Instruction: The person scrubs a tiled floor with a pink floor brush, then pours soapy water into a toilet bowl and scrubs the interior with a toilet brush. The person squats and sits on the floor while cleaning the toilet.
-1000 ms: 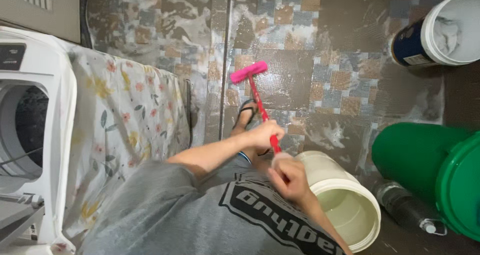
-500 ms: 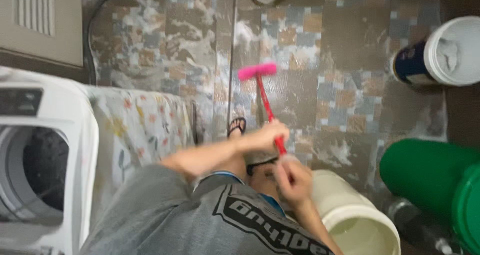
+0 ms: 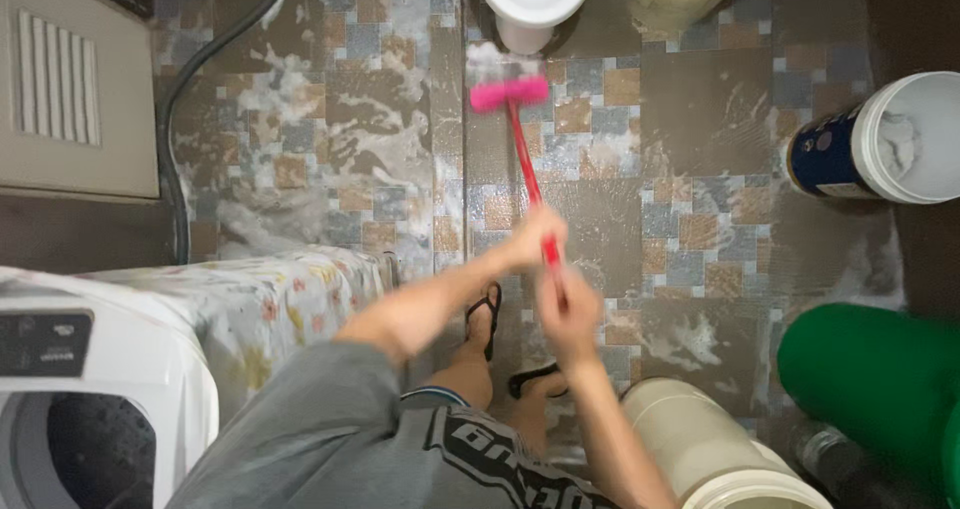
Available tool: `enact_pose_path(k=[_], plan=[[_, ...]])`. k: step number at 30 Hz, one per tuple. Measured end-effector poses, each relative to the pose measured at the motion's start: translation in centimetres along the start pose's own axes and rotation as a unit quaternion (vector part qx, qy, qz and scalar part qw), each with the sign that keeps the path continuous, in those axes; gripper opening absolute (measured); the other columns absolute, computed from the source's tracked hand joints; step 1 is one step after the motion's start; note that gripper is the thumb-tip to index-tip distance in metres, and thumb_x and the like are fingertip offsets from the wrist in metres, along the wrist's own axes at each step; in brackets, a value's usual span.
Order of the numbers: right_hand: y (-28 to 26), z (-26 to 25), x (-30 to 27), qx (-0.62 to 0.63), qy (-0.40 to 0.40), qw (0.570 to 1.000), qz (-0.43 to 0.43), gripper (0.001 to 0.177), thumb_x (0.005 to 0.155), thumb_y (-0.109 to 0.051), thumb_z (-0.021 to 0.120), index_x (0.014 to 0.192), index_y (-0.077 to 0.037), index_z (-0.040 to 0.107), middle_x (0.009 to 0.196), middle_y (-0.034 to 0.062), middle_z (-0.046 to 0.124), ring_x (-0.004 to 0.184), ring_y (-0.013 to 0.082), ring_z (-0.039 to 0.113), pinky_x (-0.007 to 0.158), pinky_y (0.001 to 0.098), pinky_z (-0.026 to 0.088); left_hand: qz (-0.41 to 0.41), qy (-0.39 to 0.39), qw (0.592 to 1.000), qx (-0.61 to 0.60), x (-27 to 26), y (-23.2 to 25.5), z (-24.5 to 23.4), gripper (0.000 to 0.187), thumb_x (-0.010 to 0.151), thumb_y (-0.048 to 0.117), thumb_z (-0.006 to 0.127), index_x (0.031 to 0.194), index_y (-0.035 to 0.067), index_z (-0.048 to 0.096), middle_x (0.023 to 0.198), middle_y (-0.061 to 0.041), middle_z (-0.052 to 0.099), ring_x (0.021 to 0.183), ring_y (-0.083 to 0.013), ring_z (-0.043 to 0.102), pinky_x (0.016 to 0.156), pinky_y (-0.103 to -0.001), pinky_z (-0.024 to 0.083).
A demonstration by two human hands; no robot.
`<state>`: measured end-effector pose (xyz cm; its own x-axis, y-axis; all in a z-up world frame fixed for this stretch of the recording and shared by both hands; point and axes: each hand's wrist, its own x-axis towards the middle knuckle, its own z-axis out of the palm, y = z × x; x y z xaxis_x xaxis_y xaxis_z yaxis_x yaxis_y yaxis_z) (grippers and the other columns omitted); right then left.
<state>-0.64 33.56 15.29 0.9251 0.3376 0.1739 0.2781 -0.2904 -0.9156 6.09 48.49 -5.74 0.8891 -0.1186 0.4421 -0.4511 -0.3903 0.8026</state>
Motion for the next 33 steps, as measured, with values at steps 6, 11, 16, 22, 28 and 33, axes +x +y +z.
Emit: enact_pose_path(k=[6, 11, 16, 22, 28, 33], plan=[[-7.1, -4.7, -4.6, 0.036, -0.025, 0.995, -0.094, 0.031, 0.092, -0.004, 0.065, 0.069, -0.012, 0.045, 0.062, 0.004, 0.049, 0.052, 0.0145, 0.051, 0.051, 0.0287, 0.042, -0.038, -0.024, 0.996, -0.074, -3.7, 12.4, 1.1, 0.015, 0.072, 0.019, 0.073, 0.074, 0.02, 0.058, 0.08, 0.001, 0.058, 0.092, -0.0227, 0.056, 0.1, -0.047, 0.036], [-1.3, 3.6, 4.8, -0.002, 0.034, 0.996, -0.08, 0.028, 0.097, -0.003, 0.066, 0.075, -0.007, 0.049, 0.064, 0.0064, 0.043, 0.056, 0.0164, 0.042, 0.053, 0.0335, 0.033, 0.036, 0.015, 0.999, -0.013, 3.7, -2.0, -3.3, 0.018, 0.073, 0.017, 0.069, 0.073, 0.011, 0.052, 0.074, -0.007, 0.054, 0.071, -0.0289, 0.054, 0.069, -0.041, 0.043], [-1.2, 1.2, 8.1, -0.083, 0.021, 0.995, -0.058, 0.013, 0.09, -0.008, 0.069, 0.082, -0.003, 0.06, 0.061, 0.0095, 0.043, 0.052, 0.0158, 0.043, 0.052, 0.0341, 0.036, -0.029, -0.019, 0.999, -0.022, 7.7, -1.2, -3.4, 0.028, 0.07, 0.02, 0.074, 0.065, 0.009, 0.049, 0.065, -0.007, 0.051, 0.064, -0.0259, 0.052, 0.063, -0.037, 0.04], [-6.1, -3.6, 0.2, -0.029, -0.039, 0.998, -0.042, 0.031, 0.091, -0.011, 0.066, 0.066, -0.01, 0.049, 0.058, 0.0051, 0.048, 0.05, 0.0146, 0.046, 0.048, 0.0318, 0.038, -0.035, -0.02, 0.999, -0.025, 1.0, 11.4, -1.7, 0.019, 0.068, 0.016, 0.075, 0.066, 0.016, 0.056, 0.07, -0.001, 0.061, 0.077, -0.0245, 0.058, 0.074, -0.042, 0.042], [-0.9, 2.9, 11.0, -0.041, 0.047, 0.997, -0.041, 0.017, 0.094, -0.008, 0.066, 0.08, -0.003, 0.057, 0.062, 0.0074, 0.039, 0.055, 0.0119, 0.039, 0.052, 0.0324, 0.034, -0.02, -0.04, 0.998, -0.043, 9.6, -5.2, -3.2, 0.022, 0.073, 0.021, 0.068, 0.07, 0.011, 0.048, 0.069, -0.006, 0.052, 0.069, -0.0288, 0.052, 0.066, -0.04, 0.041], [-2.3, -2.3, 9.5, -0.049, 0.034, 0.998, 0.003, 0.012, 0.095, -0.008, 0.066, 0.086, -0.001, 0.063, 0.061, 0.0039, 0.044, 0.057, 0.0095, 0.041, 0.051, 0.0295, 0.034, -0.12, -0.028, 0.982, -0.146, 9.6, -0.6, 0.1, 0.016, 0.078, 0.02, 0.064, 0.068, 0.013, 0.054, 0.065, -0.005, 0.055, 0.064, -0.0253, 0.056, 0.061, -0.04, 0.042]])
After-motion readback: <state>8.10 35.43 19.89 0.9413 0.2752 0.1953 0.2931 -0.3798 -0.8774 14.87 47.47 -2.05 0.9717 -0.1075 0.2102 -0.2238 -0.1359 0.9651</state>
